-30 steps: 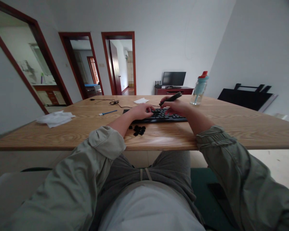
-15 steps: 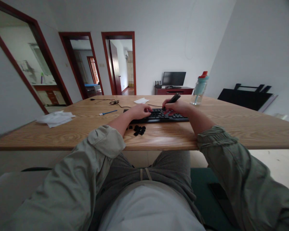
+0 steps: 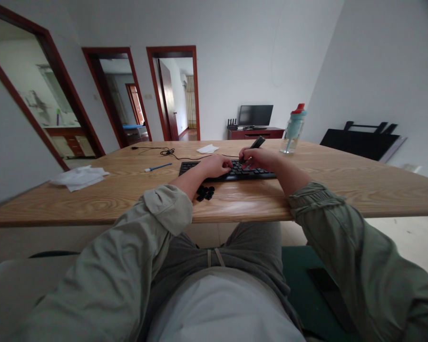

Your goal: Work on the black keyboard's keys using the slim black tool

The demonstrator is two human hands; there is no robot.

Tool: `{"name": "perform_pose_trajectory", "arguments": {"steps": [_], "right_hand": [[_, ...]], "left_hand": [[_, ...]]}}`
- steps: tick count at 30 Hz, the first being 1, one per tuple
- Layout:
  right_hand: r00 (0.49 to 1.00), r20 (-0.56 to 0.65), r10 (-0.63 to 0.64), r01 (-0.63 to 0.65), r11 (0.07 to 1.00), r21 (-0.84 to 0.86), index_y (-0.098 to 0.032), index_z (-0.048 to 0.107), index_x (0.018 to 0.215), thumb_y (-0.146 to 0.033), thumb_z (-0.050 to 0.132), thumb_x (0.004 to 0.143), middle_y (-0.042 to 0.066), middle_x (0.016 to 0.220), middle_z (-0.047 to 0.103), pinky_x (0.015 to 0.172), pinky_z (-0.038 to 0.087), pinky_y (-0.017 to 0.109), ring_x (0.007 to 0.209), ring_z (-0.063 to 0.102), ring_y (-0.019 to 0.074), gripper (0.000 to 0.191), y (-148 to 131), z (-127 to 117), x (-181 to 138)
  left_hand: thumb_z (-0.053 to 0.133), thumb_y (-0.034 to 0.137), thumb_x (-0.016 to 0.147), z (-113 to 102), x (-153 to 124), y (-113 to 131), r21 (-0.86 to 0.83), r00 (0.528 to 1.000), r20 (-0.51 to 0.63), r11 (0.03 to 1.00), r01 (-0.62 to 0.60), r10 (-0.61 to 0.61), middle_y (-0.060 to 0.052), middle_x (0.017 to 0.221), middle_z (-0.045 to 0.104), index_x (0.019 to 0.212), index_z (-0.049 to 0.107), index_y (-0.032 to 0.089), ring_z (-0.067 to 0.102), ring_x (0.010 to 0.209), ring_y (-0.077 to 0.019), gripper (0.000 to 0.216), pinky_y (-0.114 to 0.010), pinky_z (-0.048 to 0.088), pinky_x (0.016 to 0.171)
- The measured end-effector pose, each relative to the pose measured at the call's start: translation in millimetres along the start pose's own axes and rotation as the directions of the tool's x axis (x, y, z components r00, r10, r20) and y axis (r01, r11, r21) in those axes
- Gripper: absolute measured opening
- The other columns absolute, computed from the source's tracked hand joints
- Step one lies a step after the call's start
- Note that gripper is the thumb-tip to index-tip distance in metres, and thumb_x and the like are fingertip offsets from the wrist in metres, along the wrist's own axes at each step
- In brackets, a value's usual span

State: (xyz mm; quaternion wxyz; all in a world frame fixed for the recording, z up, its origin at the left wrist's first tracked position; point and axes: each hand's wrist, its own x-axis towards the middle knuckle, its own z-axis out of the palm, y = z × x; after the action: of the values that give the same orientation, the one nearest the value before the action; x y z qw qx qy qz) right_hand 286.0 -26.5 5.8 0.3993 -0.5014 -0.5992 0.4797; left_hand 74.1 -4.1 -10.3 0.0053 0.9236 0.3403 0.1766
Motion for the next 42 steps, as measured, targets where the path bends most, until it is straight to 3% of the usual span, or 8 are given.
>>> {"name": "perform_pose_trajectory", "arguments": {"steps": [7, 11, 21, 27, 33, 42], "right_hand": [[0.999, -0.047, -0.017, 0.014, 0.997, -0.073, -0.018, 0.061, 0.09, -0.035, 0.066, 0.08, 0.007, 0.096, 0.067, 0.052, 0.048, 0.023, 0.068, 0.062, 0.015, 0.02, 1.6, 2.5, 0.2], [0.994, -0.06, -0.092, 0.08, 0.98, -0.184, -0.019, 0.058, 0.09, -0.026, 0.063, 0.08, 0.006, 0.089, 0.065, 0.052, 0.048, 0.023, 0.068, 0.062, 0.0155, 0.014, 2.0, 3.9, -2.2], [0.965, 0.049, -0.257, 0.262, 0.944, -0.202, -0.017, 0.055, 0.081, -0.023, 0.058, 0.075, 0.002, 0.073, 0.057, 0.048, 0.046, 0.022, 0.062, 0.057, 0.014, 0.009, 9.3, 4.1, 5.8], [0.974, 0.018, -0.226, 0.226, 0.963, -0.15, -0.018, 0.053, 0.078, -0.024, 0.057, 0.072, 0.002, 0.071, 0.056, 0.045, 0.045, 0.023, 0.059, 0.056, 0.0143, 0.01, 9.9, 8.0, 9.5], [0.976, 0.061, -0.21, 0.214, 0.975, -0.066, -0.019, 0.049, 0.079, -0.02, 0.059, 0.066, 0.0, 0.071, 0.056, 0.045, 0.044, 0.023, 0.055, 0.053, 0.0124, 0.017, 6.2, 10.6, 8.7], [0.95, 0.127, -0.284, 0.309, 0.906, -0.29, -0.018, 0.053, 0.079, -0.022, 0.057, 0.074, 0.002, 0.072, 0.054, 0.048, 0.048, 0.024, 0.062, 0.054, 0.0145, 0.008, 8.0, 11.4, -6.9]], "left_hand": [[0.058, 0.027, 0.081, -0.5, -0.8, 6.1, 0.027, 1.0, -0.027, 1.0, -0.001, 0.002, -0.002, 0.089, 0.073, 0.095, 0.074, 0.02, 0.06, 0.073, -0.0146, 0.022, -0.026, 0.04, 0.065], [0.057, 0.028, 0.081, 2.5, 1.3, 7.5, 0.055, 0.999, -0.032, 0.998, -0.013, 0.015, -0.002, 0.089, 0.072, 0.093, 0.074, 0.021, 0.06, 0.072, -0.0146, 0.022, -0.026, 0.04, 0.064], [0.054, 0.027, 0.081, 3.6, 4.8, 11.1, 0.133, 0.999, -0.024, 0.991, -0.026, 0.029, -0.003, 0.09, 0.072, 0.095, 0.074, 0.022, 0.061, 0.076, -0.0166, 0.024, -0.026, 0.041, 0.066], [0.056, 0.026, 0.084, 0.1, 3.2, 14.7, 0.103, 0.999, -0.01, 0.994, -0.032, 0.033, -0.002, 0.093, 0.073, 0.098, 0.075, 0.024, 0.063, 0.08, -0.0168, 0.024, -0.026, 0.042, 0.068], [0.055, 0.023, 0.087, 0.2, 3.9, 12.9, 0.087, 0.997, 0.02, 0.993, -0.078, 0.077, -0.002, 0.098, 0.074, 0.101, 0.076, 0.023, 0.063, 0.084, -0.0155, 0.025, -0.024, 0.044, 0.076], [0.053, 0.025, 0.087, -1.7, 3.9, 15.0, 0.178, 0.995, 0.036, 0.979, -0.101, 0.096, -0.004, 0.098, 0.074, 0.101, 0.077, 0.026, 0.066, 0.088, -0.0189, 0.029, -0.026, 0.046, 0.081]]}}
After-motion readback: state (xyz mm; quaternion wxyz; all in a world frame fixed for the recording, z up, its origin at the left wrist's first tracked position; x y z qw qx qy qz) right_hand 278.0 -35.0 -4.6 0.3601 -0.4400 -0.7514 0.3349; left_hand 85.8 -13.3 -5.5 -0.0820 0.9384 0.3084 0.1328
